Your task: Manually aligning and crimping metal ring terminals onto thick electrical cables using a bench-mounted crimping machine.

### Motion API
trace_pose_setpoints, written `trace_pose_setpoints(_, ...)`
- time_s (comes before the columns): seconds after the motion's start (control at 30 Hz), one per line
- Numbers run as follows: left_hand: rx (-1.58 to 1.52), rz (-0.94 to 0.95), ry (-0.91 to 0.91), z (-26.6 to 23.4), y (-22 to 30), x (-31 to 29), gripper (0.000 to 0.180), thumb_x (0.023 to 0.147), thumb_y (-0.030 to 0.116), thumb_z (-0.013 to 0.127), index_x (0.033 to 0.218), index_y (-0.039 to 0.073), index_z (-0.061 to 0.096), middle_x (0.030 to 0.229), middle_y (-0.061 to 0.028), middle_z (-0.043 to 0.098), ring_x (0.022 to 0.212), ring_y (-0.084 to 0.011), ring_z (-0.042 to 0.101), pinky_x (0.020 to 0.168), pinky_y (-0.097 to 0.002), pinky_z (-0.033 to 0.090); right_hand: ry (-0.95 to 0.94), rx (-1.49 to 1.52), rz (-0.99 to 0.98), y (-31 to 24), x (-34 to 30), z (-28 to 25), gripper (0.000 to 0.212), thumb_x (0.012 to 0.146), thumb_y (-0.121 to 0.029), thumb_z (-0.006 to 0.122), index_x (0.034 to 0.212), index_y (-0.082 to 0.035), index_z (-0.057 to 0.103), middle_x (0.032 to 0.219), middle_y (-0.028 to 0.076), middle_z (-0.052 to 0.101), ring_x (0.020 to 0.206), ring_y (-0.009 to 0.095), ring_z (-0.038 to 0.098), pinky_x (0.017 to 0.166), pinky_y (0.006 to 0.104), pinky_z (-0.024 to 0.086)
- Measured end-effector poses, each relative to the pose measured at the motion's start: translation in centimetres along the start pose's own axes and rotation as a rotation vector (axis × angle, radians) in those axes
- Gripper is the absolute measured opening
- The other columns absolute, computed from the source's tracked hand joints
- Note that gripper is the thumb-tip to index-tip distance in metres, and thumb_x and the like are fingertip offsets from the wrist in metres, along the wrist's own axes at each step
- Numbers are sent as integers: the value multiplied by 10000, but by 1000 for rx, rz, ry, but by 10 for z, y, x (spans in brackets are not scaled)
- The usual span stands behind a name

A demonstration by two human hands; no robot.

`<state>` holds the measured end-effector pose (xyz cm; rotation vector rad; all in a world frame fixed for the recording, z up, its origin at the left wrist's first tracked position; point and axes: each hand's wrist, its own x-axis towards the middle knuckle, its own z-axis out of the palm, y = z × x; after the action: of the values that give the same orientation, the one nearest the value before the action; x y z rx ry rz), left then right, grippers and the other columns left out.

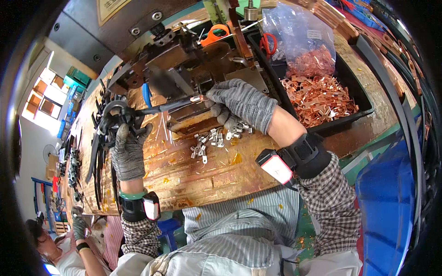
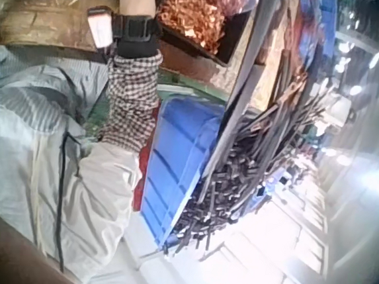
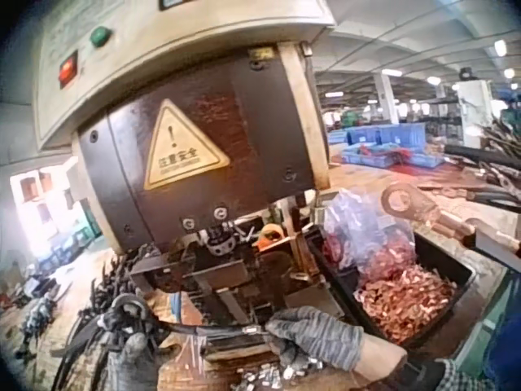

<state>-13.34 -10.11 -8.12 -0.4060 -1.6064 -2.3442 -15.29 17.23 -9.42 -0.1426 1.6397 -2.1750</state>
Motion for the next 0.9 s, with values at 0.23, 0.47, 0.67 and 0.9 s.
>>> trace_pose_setpoints(0.23,4,-67,131,-7,-8,2,470,776,114,631,1197,112,421,1105,-102,519,972,-251,568,707,-430,545,-42,-99,1,-7,19,-3,231,871,-251,524,859,-31,593,589,1,566,448,90,539,360,222,443)
trace_pose_setpoints(0.47,9,-87,136,-9,-9,4,489,767,137,643,1202,108,422,1102,-90,526,971,-236,564,706,-415,539,-20,-117,16,-13,23,-5,234,868,-240,522,837,-18,587,566,14,559,414,95,529,347,221,457)
trace_pose_setpoints(0.67,2,-132,157,-9,-10,2,431,781,199,643,1160,66,489,1073,-105,574,966,-233,563,820,-424,471,68,-339,-38,-21,20,1,230,843,-226,509,825,-9,582,594,42,550,436,136,544,363,252,475)
trace_pose_setpoints(0.9,35,-91,165,-10,-10,3,423,784,188,640,1161,71,489,1075,-100,574,955,-229,571,805,-425,479,86,-307,-19,-20,24,4,227,850,-222,508,822,-6,574,581,35,546,420,114,529,338,238,446)
